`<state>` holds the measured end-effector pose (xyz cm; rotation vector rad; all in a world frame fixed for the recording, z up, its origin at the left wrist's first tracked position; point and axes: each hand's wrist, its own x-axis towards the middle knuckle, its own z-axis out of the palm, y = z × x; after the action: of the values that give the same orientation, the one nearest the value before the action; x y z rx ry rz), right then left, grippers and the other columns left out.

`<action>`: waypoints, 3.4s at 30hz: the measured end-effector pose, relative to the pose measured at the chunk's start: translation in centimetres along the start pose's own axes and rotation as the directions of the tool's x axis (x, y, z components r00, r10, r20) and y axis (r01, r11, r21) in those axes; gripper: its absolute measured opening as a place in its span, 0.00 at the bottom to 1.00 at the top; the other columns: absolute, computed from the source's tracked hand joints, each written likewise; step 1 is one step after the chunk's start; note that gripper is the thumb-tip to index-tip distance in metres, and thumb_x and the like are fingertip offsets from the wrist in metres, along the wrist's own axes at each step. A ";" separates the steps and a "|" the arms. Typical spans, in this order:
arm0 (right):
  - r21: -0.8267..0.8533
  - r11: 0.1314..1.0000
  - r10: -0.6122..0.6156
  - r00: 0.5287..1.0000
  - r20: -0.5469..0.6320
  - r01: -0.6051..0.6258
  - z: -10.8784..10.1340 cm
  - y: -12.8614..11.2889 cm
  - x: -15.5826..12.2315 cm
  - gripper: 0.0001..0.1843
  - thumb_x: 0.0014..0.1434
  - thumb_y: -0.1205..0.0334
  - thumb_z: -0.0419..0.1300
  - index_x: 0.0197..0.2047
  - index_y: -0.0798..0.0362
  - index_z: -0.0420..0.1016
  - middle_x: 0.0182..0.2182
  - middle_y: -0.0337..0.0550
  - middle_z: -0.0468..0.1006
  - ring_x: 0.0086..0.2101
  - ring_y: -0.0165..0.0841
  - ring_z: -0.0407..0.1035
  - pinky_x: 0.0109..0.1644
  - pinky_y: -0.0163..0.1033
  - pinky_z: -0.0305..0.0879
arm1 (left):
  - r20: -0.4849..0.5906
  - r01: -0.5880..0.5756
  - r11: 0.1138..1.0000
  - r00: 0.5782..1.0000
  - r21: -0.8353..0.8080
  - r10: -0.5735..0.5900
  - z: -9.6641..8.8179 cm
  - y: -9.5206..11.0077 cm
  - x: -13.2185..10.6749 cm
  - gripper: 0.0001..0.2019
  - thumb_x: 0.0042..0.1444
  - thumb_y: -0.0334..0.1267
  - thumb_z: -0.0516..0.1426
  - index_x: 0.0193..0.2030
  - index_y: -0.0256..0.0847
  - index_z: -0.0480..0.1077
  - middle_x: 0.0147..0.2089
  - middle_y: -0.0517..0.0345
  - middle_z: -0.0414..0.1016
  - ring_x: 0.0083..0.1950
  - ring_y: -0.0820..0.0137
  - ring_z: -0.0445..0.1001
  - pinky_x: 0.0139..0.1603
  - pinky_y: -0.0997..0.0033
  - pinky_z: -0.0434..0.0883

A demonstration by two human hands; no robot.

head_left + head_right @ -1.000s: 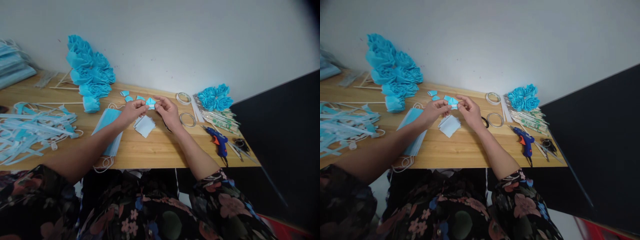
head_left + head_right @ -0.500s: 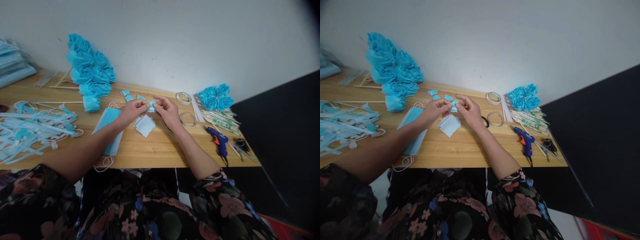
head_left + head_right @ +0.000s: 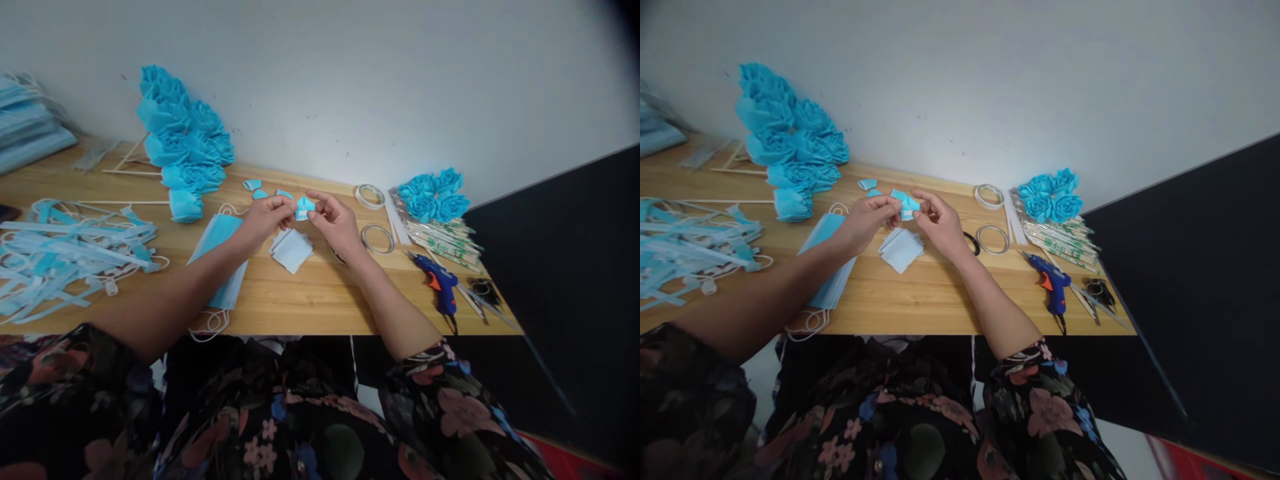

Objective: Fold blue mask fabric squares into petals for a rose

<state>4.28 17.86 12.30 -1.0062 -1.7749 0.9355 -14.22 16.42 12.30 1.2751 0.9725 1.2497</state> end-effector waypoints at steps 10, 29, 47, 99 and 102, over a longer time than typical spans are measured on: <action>-0.066 0.998 -0.019 1.000 -0.011 0.018 -0.1 0.1 0.0 0.22 0.61 0.59 0.61 0.58 0.48 0.75 0.34 0.38 0.74 0.34 0.32 0.67 0.42 0.40 0.68 | -0.020 0.032 0.999 0.999 0.010 -0.032 0.0 0.0 0.1 0.14 0.62 0.41 0.60 0.26 0.39 0.70 0.25 0.60 0.71 0.26 0.77 0.68 0.27 0.77 0.65; -0.205 0.979 -0.041 0.994 -0.104 0.019 -3.1 0.5 0.8 0.20 0.63 0.59 0.57 0.58 0.49 0.76 0.38 0.42 0.82 0.37 0.34 0.74 0.45 0.44 0.72 | -0.114 0.008 0.999 0.993 0.047 -0.002 0.0 -0.4 0.4 0.11 0.52 0.40 0.67 0.28 0.39 0.70 0.24 0.63 0.71 0.24 0.78 0.66 0.27 0.77 0.65; -0.825 0.561 0.112 0.982 0.152 0.064 -2.6 0.6 0.4 0.11 0.68 0.65 0.56 0.43 0.54 0.81 0.43 0.53 0.84 0.42 0.43 0.75 0.41 0.42 0.59 | -0.149 0.035 0.998 0.989 0.052 -0.027 -0.1 -0.5 0.4 0.11 0.53 0.41 0.67 0.30 0.38 0.71 0.23 0.63 0.72 0.23 0.78 0.67 0.26 0.77 0.65; -0.644 0.640 -0.513 0.857 0.047 0.418 -1.1 0.1 0.0 0.15 0.72 0.58 0.54 0.41 0.47 0.82 0.37 0.46 0.81 0.41 0.39 0.72 0.49 0.51 0.71 | 0.034 0.142 0.988 0.989 0.061 -0.144 0.1 -0.5 0.0 0.13 0.54 0.38 0.64 0.22 0.39 0.70 0.22 0.60 0.69 0.24 0.77 0.65 0.27 0.74 0.62; -0.651 0.613 -0.549 0.834 0.056 0.447 -1.0 0.5 0.0 0.14 0.72 0.58 0.55 0.41 0.48 0.82 0.36 0.46 0.81 0.40 0.39 0.72 0.47 0.50 0.71 | 0.052 0.140 0.989 0.989 0.044 -0.142 0.0 -0.4 0.0 0.12 0.54 0.37 0.64 0.22 0.38 0.70 0.23 0.60 0.70 0.24 0.77 0.65 0.28 0.74 0.63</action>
<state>5.31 18.30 12.19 -0.8544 -2.1310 -0.1449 -14.12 16.48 11.89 1.2429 1.0347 1.0860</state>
